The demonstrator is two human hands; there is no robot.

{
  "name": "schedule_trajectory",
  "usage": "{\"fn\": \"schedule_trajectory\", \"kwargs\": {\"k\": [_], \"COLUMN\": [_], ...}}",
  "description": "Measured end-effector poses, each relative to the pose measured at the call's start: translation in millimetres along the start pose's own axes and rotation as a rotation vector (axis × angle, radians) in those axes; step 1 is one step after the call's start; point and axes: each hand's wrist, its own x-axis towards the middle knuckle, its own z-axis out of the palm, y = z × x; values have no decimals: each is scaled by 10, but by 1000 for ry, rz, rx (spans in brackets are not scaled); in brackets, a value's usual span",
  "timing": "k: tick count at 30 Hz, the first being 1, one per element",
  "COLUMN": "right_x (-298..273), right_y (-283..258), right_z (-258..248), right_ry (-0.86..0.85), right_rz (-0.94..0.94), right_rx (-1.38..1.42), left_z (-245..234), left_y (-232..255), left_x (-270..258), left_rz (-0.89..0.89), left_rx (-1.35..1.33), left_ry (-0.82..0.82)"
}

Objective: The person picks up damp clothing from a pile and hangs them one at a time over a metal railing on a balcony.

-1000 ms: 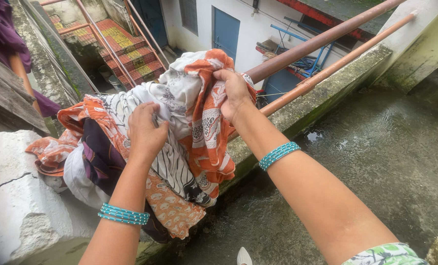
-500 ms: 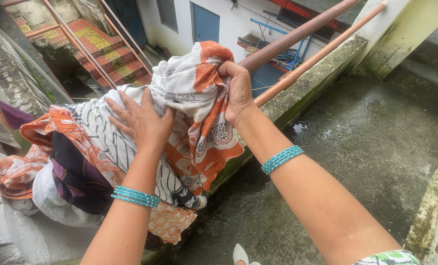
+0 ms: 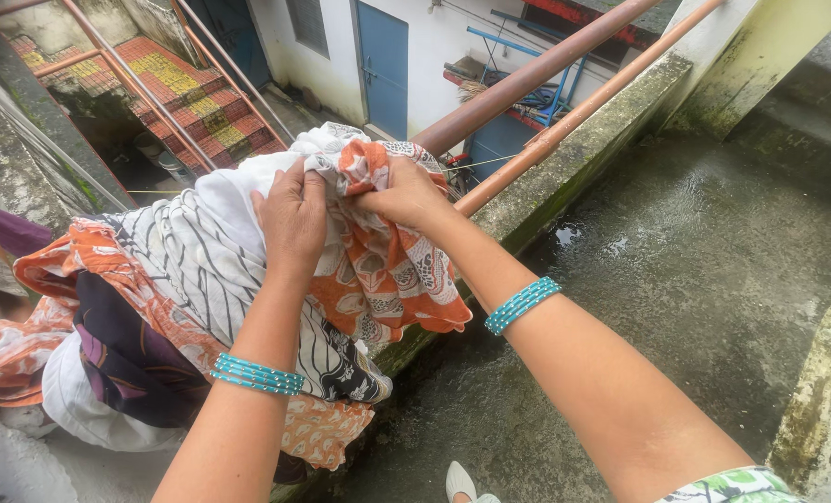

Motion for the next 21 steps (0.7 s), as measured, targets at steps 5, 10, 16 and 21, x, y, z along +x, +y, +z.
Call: {"fn": "schedule_trajectory", "kwargs": {"k": [5, 10, 16, 21], "right_x": [194, 227, 384, 335], "right_y": [275, 250, 249, 240], "right_z": [-51, -275, -695, -905], "right_ry": [162, 181, 132, 111], "right_rz": [103, 41, -86, -153], "right_rx": [781, 1321, 1599, 1613], "left_z": [-159, -133, -128, -133], "left_y": [-148, -339, -273, -79], "left_x": [-85, -151, -109, -158], "left_rz": [-10, 43, -13, -139], "left_rx": [325, 475, 470, 552], "left_ry": [-106, -144, -118, -202]}}
